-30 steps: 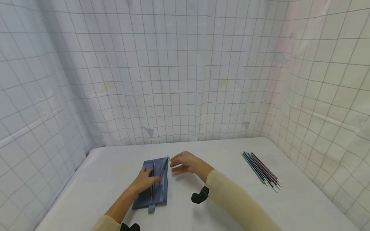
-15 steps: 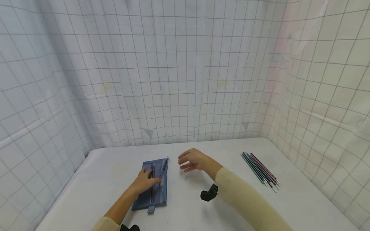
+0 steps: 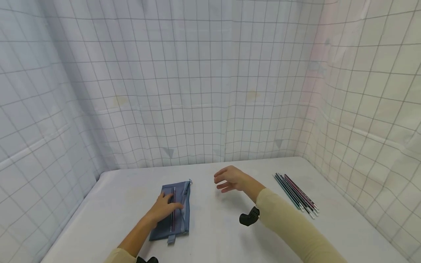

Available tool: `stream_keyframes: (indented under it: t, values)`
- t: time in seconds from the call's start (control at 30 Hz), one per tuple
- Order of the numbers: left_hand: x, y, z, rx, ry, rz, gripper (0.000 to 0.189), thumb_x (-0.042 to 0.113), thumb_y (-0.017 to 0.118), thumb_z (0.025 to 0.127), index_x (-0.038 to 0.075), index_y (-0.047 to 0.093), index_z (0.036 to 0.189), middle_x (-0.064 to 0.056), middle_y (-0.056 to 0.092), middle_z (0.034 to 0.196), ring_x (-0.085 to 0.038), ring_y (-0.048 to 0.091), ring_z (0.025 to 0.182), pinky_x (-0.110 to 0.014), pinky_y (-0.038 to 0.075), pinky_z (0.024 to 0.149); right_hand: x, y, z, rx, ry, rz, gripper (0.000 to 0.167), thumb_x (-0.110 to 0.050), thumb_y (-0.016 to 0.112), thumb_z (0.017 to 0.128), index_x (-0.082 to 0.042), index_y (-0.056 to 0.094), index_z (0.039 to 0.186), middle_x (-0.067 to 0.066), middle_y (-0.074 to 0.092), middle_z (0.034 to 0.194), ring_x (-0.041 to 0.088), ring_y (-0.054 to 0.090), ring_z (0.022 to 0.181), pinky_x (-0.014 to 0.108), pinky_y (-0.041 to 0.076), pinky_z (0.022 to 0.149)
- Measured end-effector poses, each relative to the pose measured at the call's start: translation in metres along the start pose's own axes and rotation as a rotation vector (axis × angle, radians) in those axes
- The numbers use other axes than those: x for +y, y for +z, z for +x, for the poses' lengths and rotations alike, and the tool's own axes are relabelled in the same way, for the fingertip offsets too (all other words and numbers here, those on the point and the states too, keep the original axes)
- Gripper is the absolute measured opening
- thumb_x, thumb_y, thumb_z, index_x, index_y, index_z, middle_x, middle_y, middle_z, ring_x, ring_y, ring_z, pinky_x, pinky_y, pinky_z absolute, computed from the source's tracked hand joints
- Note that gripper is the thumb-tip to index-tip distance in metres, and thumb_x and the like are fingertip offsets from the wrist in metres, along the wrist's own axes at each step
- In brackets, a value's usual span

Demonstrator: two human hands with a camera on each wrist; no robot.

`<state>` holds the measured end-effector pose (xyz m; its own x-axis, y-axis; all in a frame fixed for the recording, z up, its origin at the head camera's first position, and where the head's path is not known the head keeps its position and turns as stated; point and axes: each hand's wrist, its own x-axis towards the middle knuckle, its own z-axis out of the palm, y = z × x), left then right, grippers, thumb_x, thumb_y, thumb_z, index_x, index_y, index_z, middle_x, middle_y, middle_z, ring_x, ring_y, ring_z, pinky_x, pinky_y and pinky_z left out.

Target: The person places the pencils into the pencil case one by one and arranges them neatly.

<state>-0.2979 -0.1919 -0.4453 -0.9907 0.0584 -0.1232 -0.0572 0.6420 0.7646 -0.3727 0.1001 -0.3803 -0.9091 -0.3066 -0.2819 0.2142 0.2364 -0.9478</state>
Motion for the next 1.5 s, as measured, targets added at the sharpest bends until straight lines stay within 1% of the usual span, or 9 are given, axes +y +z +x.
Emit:
stream_keyframes:
  t: [0.23,0.33,0.43,0.53,0.67,0.8,1.03,1.27,1.5]
  values:
    - [0.000,-0.001,-0.002,-0.004,0.001,-0.005,0.090,0.039,0.070,0.090,-0.013,0.032,0.154,-0.042,0.005,0.161,-0.065,0.009,0.144,-0.077,0.016,0.111,0.006,-0.020,-0.006,0.027,0.004,-0.016,0.035,-0.004,0.070,0.096,0.006,0.065,0.129,0.024,0.068,0.125,0.041,0.067,0.116,0.042,0.061,0.081]
    - [0.000,-0.001,-0.003,-0.007,0.002,-0.005,0.091,0.040,0.070,0.090,-0.012,0.032,0.154,-0.042,0.005,0.161,-0.065,0.009,0.144,-0.077,0.017,0.111,0.011,-0.030,-0.007,0.040,0.003,-0.031,0.035,-0.004,0.070,0.096,0.006,0.065,0.129,0.025,0.067,0.126,0.042,0.066,0.116,0.042,0.061,0.081]
    - [0.001,-0.001,-0.003,-0.007,0.001,-0.004,0.091,0.040,0.069,0.090,-0.012,0.032,0.154,-0.042,0.005,0.161,-0.065,0.009,0.144,-0.077,0.016,0.111,0.015,-0.040,-0.008,0.055,-0.011,-0.077,0.037,-0.006,0.071,0.096,0.006,0.064,0.130,0.023,0.068,0.123,0.041,0.068,0.114,0.041,0.062,0.080]
    - [0.002,-0.002,-0.003,-0.008,0.000,-0.006,0.091,0.040,0.069,0.090,-0.013,0.032,0.154,-0.043,0.004,0.160,-0.065,0.009,0.144,-0.076,0.015,0.112,0.020,-0.049,-0.008,0.080,-0.018,-0.125,0.038,-0.008,0.072,0.095,0.006,0.065,0.130,0.018,0.071,0.115,0.038,0.070,0.109,0.041,0.062,0.078]
    - [0.001,-0.002,-0.003,-0.008,0.000,-0.002,0.091,0.040,0.069,0.090,-0.013,0.032,0.154,-0.043,0.005,0.160,-0.066,0.009,0.144,-0.076,0.016,0.111,0.027,-0.062,-0.010,0.104,-0.014,-0.167,0.040,-0.008,0.073,0.095,0.006,0.064,0.132,0.015,0.072,0.114,0.038,0.071,0.107,0.041,0.062,0.078]
    - [0.001,-0.002,-0.004,-0.006,-0.002,0.001,0.091,0.040,0.069,0.090,-0.013,0.032,0.154,-0.043,0.005,0.160,-0.066,0.010,0.144,-0.077,0.017,0.111,0.031,-0.075,-0.016,0.106,-0.023,-0.202,0.043,-0.008,0.072,0.096,0.008,0.061,0.134,0.019,0.070,0.118,0.039,0.069,0.109,0.042,0.062,0.079]
    - [0.001,-0.001,-0.002,-0.004,-0.003,-0.003,0.090,0.040,0.069,0.090,-0.012,0.032,0.154,-0.042,0.005,0.161,-0.065,0.010,0.144,-0.077,0.017,0.111,0.033,-0.094,-0.029,0.115,-0.029,-0.212,0.044,-0.007,0.070,0.096,0.010,0.059,0.135,0.026,0.066,0.127,0.042,0.067,0.113,0.042,0.061,0.081]
    - [-0.002,0.000,-0.001,-0.004,-0.001,0.000,0.091,0.040,0.070,0.090,-0.012,0.032,0.154,-0.043,0.005,0.161,-0.065,0.010,0.144,-0.076,0.017,0.111,0.040,-0.116,-0.035,0.133,-0.023,-0.242,0.045,-0.008,0.070,0.096,0.011,0.058,0.136,0.025,0.067,0.125,0.042,0.067,0.112,0.043,0.061,0.082]
    - [0.001,-0.001,-0.002,-0.003,-0.001,-0.007,0.091,0.040,0.070,0.090,-0.013,0.032,0.154,-0.043,0.005,0.161,-0.065,0.010,0.144,-0.076,0.016,0.112,0.043,-0.141,-0.042,0.160,-0.018,-0.266,0.047,-0.009,0.069,0.097,0.012,0.055,0.137,0.024,0.066,0.124,0.045,0.066,0.114,0.044,0.060,0.084]
